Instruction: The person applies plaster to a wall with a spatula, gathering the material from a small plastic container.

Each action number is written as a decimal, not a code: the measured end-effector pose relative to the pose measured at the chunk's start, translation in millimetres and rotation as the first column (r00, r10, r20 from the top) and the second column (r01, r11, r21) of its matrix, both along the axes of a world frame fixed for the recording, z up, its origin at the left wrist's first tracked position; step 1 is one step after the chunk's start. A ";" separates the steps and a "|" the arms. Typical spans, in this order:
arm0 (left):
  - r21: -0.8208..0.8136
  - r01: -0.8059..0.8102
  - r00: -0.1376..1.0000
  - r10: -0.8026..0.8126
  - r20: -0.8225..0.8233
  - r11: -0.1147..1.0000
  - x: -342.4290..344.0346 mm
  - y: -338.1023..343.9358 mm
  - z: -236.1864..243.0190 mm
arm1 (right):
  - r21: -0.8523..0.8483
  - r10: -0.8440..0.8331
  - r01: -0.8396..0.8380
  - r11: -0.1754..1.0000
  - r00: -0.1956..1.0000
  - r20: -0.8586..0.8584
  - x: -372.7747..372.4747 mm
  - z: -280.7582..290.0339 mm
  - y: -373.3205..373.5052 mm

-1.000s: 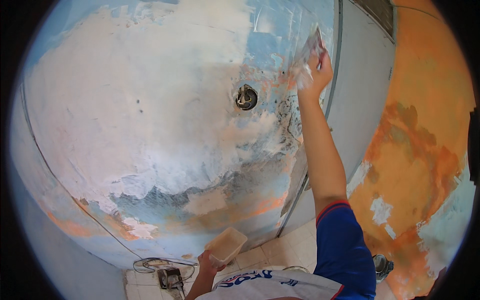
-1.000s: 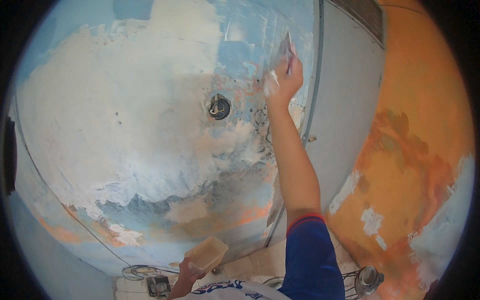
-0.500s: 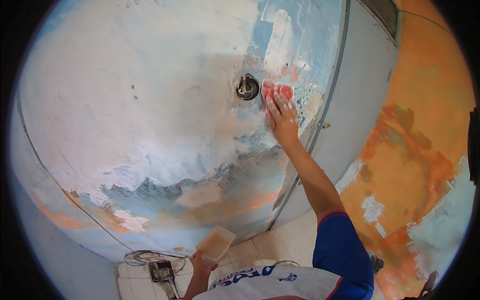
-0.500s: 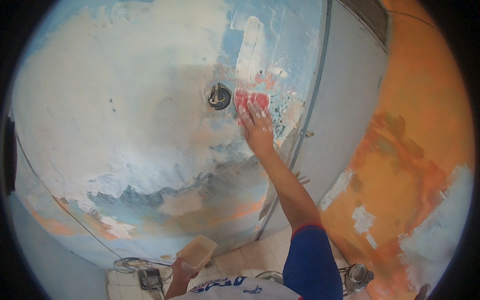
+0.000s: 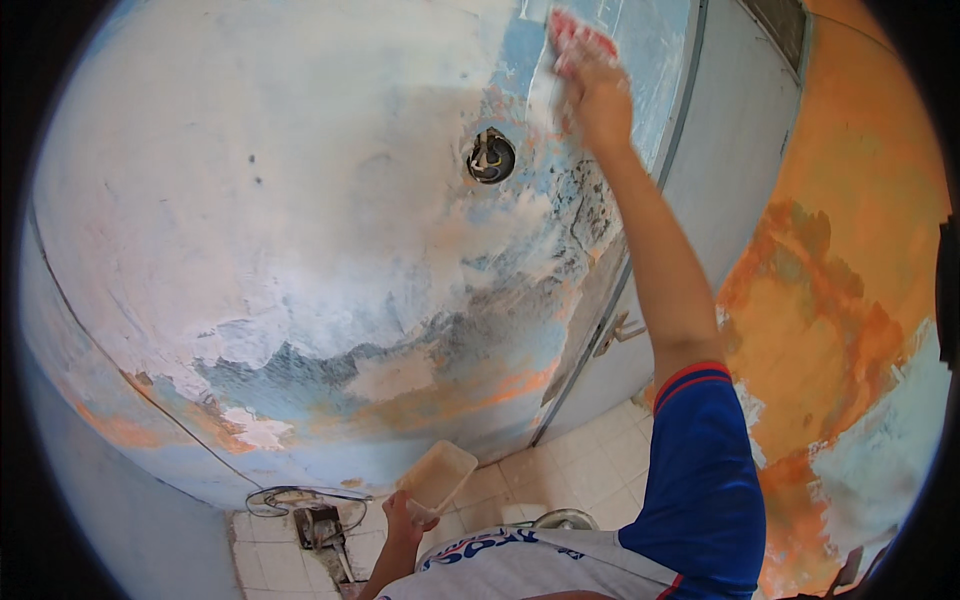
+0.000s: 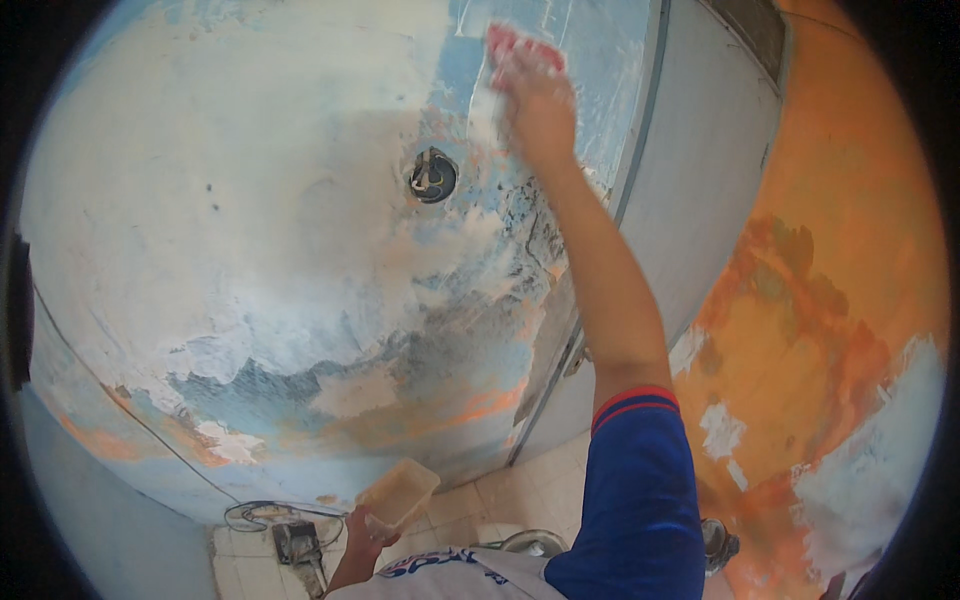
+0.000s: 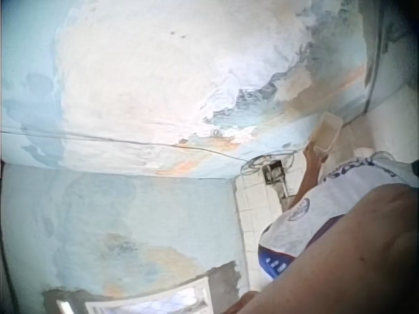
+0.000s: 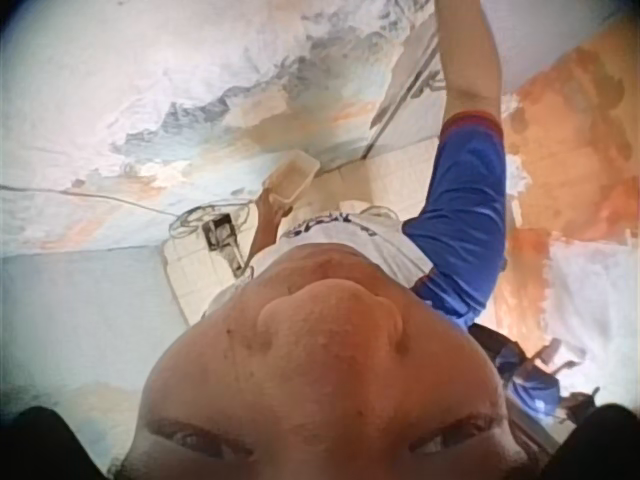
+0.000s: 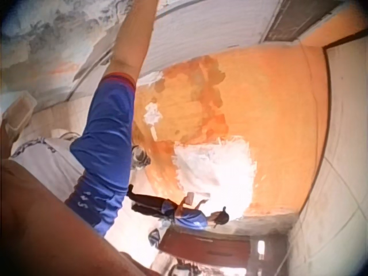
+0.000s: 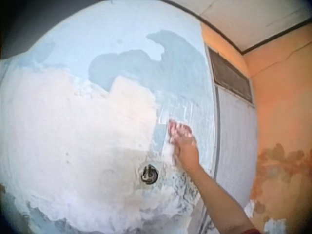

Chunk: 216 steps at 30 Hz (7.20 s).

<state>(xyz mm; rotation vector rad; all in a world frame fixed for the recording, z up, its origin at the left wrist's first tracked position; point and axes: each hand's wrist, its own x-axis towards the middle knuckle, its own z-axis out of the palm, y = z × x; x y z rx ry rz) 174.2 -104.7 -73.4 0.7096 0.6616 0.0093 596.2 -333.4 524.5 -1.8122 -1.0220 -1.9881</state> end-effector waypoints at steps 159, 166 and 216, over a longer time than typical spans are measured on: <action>0.132 -0.091 0.983 0.110 -0.146 0.987 -34.7 -13.7 1.9 | 0.500 0.206 0.118 0.858 0.811 -0.547 2.7 -404.3 -22.5; 0.175 -0.132 0.978 0.157 -0.141 0.976 -28.3 -8.5 4.8 | 0.601 0.636 -0.300 0.741 0.599 -0.485 -76.3 -383.4 -29.8; 0.131 -0.242 0.963 0.254 -0.086 0.961 -19.1 14.0 -13.1 | 0.355 0.267 0.023 0.935 0.614 -0.743 -45.6 -285.3 -35.5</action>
